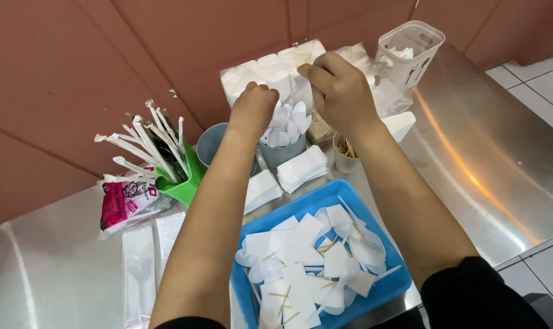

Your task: The person assembles individual utensil kits by placing a plastic spoon, a toothpick, and a folded napkin into a small paper wrapper. The person repeatedly picks items from a blue tray and containers on the table, wraps them, and places the finished kits into a stack.

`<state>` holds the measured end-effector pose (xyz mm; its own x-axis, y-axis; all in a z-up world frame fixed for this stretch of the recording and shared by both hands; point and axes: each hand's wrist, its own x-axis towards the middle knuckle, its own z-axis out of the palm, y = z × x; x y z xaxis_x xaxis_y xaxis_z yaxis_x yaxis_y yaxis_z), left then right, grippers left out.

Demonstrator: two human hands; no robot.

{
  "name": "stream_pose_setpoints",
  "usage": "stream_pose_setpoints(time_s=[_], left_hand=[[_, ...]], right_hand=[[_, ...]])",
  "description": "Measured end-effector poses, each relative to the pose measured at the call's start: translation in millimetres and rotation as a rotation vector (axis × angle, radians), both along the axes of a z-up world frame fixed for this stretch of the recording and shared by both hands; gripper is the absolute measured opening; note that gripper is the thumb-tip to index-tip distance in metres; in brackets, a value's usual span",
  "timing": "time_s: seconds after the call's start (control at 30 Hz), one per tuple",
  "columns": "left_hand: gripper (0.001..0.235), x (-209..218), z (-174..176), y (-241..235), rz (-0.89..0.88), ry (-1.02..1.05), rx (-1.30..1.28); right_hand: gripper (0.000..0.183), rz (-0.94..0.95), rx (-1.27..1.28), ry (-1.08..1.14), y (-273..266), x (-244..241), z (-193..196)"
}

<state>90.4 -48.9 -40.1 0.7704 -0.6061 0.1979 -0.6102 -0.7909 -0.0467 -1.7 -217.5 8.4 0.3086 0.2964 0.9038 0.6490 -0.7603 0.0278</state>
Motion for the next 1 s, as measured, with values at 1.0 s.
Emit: stream_pose_setpoints(time_s=[1.0], left_hand=[[0.028, -54, 4, 53, -0.055, 0.202, -0.733]], right_hand=[[0.022, -0.109, -0.117, 1.140, 13, 72, -69]])
